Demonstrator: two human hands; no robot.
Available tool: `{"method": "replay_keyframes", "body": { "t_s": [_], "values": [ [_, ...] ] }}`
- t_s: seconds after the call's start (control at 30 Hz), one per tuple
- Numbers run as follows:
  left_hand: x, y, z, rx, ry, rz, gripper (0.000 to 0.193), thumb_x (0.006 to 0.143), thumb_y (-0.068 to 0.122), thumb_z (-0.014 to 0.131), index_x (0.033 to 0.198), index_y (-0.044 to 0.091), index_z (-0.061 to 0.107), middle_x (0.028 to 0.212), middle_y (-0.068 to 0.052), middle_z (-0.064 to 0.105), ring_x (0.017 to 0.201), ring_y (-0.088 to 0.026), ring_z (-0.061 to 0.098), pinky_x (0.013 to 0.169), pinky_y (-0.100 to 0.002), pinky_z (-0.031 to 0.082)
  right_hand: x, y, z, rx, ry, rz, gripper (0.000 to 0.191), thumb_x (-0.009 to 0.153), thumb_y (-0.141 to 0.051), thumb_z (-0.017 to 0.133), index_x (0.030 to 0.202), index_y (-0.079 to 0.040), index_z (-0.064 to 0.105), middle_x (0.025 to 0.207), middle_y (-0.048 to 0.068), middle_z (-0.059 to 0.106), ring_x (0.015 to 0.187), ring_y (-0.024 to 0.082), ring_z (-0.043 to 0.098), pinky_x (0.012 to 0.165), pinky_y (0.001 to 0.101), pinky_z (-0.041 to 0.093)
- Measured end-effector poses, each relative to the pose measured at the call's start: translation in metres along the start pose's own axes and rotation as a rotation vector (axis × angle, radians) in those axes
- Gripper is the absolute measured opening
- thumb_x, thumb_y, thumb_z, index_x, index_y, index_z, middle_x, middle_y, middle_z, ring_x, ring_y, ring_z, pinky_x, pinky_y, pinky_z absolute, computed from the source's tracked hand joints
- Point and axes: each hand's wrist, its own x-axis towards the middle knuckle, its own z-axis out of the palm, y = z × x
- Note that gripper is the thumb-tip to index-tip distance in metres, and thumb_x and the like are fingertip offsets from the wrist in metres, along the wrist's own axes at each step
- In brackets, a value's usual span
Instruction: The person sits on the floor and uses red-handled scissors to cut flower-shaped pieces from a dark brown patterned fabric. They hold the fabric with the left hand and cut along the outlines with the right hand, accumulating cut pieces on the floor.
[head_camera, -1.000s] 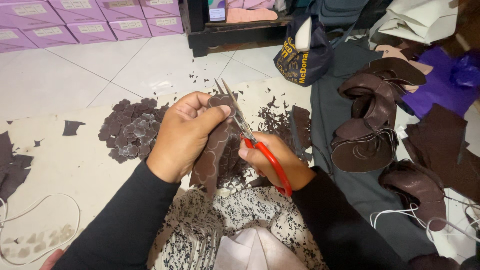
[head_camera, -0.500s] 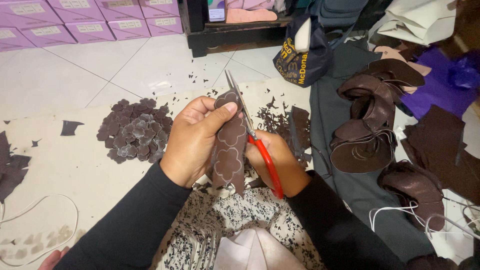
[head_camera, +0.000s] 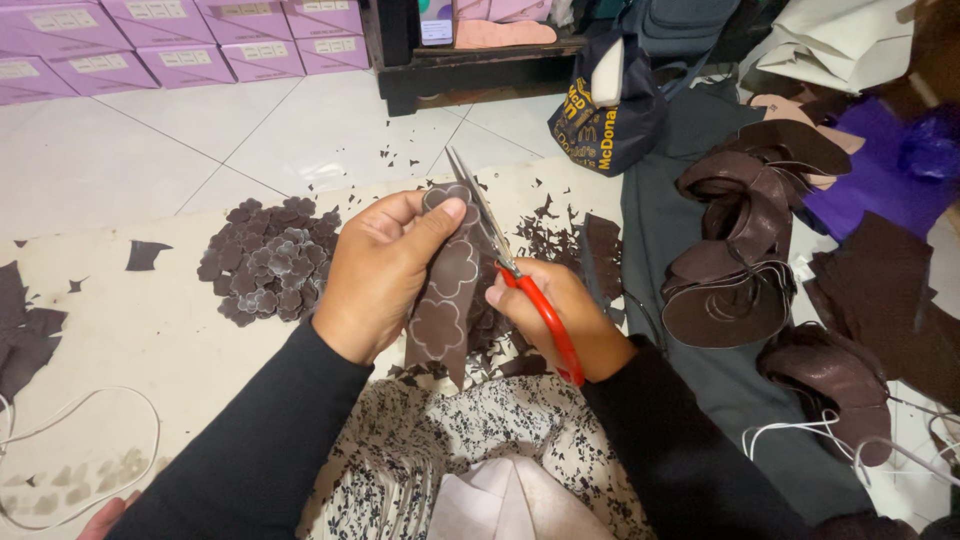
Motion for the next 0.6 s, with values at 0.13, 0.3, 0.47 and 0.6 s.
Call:
{"method": "replay_keyframes", "body": {
  "t_s": [0.13,0.3,0.47,0.6],
  "values": [
    [0.000,0.005,0.000,0.122,0.016,0.001,0.014,0.095,0.010,0.068,0.099,-0.002,0.073,0.083,-0.004,0.075,0.064,-0.005,0.065,0.058,-0.019,0.052,0.000,-0.007,0.000,-0.038,-0.039,0.016,0.019,0.092,-0.022,0.062,0.081,-0.008,0.058,0.063,-0.007,0.047,0.056,0.003,0.042,0.049,0.0243,0.035],
    [-0.001,0.008,0.000,0.229,0.025,0.065,0.013,0.094,0.010,0.070,0.096,-0.002,0.075,0.078,-0.001,0.073,0.060,-0.002,0.060,0.053,-0.018,0.047,-0.003,-0.016,-0.002,0.004,-0.073,0.095,0.021,0.092,-0.025,0.062,0.080,-0.008,0.058,0.058,-0.006,0.044,0.049,0.005,0.039,0.043,0.0263,0.031],
    [-0.002,0.012,-0.001,0.298,0.050,0.070,0.013,0.092,0.010,0.070,0.095,-0.001,0.076,0.076,-0.001,0.073,0.058,-0.001,0.059,0.051,-0.018,0.046,-0.005,-0.020,-0.003,-0.025,-0.040,0.178,0.026,0.093,-0.028,0.063,0.078,-0.008,0.057,0.054,-0.005,0.043,0.043,0.006,0.038,0.039,0.0270,0.029],
    [-0.001,0.012,-0.004,0.353,0.047,0.088,0.013,0.092,0.010,0.070,0.095,-0.001,0.076,0.075,0.000,0.072,0.057,-0.001,0.058,0.050,-0.018,0.045,-0.005,-0.019,-0.004,0.011,-0.076,0.120,0.028,0.096,-0.028,0.062,0.078,-0.007,0.057,0.057,-0.006,0.044,0.046,0.005,0.038,0.041,0.0261,0.029]
  ]
}}
